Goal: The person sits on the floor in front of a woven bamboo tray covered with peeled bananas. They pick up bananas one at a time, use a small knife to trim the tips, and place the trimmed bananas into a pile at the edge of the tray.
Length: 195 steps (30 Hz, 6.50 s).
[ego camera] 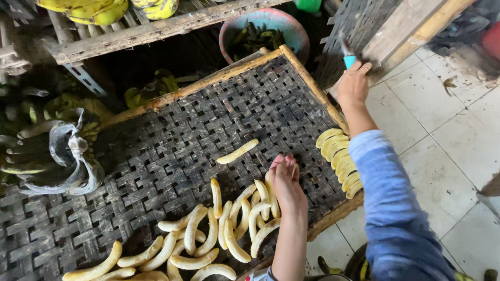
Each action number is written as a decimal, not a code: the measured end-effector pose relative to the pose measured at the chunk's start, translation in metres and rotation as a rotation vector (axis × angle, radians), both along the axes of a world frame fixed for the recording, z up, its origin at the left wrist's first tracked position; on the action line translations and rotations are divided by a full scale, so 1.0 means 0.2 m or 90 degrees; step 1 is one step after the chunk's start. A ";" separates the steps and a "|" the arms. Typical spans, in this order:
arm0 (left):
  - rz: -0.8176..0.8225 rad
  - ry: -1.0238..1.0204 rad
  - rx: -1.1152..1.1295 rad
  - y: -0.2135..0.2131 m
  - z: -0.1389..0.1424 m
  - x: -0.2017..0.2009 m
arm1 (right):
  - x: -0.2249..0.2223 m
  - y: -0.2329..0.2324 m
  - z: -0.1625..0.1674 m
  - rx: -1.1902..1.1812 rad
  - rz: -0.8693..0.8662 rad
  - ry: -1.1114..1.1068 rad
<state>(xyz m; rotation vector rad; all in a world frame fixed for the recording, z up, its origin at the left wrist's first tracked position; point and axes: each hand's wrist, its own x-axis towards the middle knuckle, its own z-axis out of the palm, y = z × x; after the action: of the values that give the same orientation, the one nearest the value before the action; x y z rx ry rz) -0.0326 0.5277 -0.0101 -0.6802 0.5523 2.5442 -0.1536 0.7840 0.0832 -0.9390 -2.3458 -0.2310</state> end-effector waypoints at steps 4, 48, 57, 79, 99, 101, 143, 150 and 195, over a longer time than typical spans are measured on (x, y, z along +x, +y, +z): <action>0.005 -0.007 0.015 0.04 0.03 0.03 | -0.09 0.10 0.06 0.025 -0.156 -0.158; 0.055 -0.045 0.031 -0.20 -0.09 -0.18 | 0.97 -0.87 -1.11 -0.495 0.295 -0.222; 0.009 -0.029 -0.157 -0.19 -0.22 -0.18 | 1.02 -0.71 -0.95 -0.837 0.209 -0.128; 0.043 0.347 0.106 -0.25 0.23 -0.18 | 1.27 -1.17 -0.31 -0.912 0.527 0.378; 0.177 0.383 -0.105 -0.41 0.29 -0.18 | 1.29 -1.42 0.00 -0.491 0.492 0.027; 0.176 0.377 -0.116 -0.40 0.30 -0.18 | 1.29 -1.42 0.00 -0.507 0.472 0.011; -0.328 0.113 0.287 -0.10 -0.39 -0.15 | 1.14 -1.08 -0.30 -0.175 0.449 0.033; -0.412 0.242 0.301 -0.10 -0.43 -0.10 | 1.17 -1.06 -0.22 -0.190 0.375 -0.043; -0.027 0.375 -0.121 -0.35 0.14 0.19 | 1.44 -1.24 -0.29 -0.781 0.539 0.266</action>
<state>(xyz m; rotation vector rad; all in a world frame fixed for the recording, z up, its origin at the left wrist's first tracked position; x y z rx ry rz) 0.0058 0.4574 0.0179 0.0460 0.9944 2.6584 0.1352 0.5356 0.0244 -0.2666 -2.1012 1.6818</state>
